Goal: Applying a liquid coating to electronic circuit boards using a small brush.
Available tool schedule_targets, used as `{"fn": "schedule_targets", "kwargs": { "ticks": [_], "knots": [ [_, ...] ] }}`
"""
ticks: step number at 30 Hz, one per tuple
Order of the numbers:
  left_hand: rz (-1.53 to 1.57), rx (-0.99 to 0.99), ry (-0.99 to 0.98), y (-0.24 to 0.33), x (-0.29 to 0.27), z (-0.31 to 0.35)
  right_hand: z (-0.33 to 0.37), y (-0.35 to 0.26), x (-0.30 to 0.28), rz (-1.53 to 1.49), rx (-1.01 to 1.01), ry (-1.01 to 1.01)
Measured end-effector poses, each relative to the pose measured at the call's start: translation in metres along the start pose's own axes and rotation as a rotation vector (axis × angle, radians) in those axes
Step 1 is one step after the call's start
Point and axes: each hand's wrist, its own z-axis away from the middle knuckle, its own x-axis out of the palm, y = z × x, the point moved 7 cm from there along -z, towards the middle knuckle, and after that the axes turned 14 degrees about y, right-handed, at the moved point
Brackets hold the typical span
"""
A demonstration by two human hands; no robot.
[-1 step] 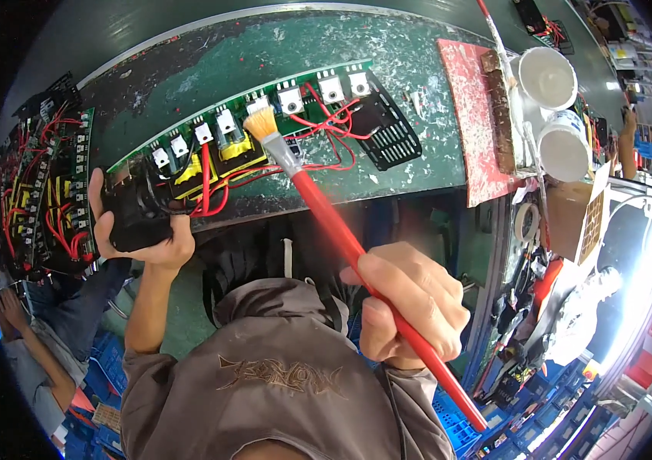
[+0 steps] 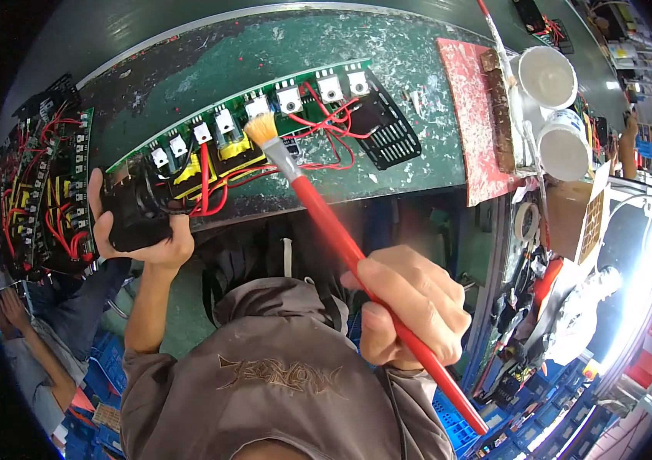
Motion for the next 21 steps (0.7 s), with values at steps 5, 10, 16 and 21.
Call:
{"fn": "schedule_targets", "kwargs": {
  "ticks": [5, 10, 16, 21],
  "knots": [
    [0.03, -0.006, -0.015, 0.003, 0.002, -0.004, 0.002, 0.001, -0.019, -0.045, -0.048, 0.166],
    [-0.016, -0.007, -0.009, 0.0, 0.0, -0.003, -0.003, 0.007, -0.005, 0.118, -0.032, 0.086],
    [0.02, 0.019, -0.016, 0.001, 0.0, -0.005, -0.002, 0.003, -0.022, 0.126, 0.02, 0.182],
    [0.032, 0.011, -0.032, 0.004, 0.002, -0.006, -0.015, 0.018, -0.023, 0.269, 0.006, 0.164]
  ]
}}
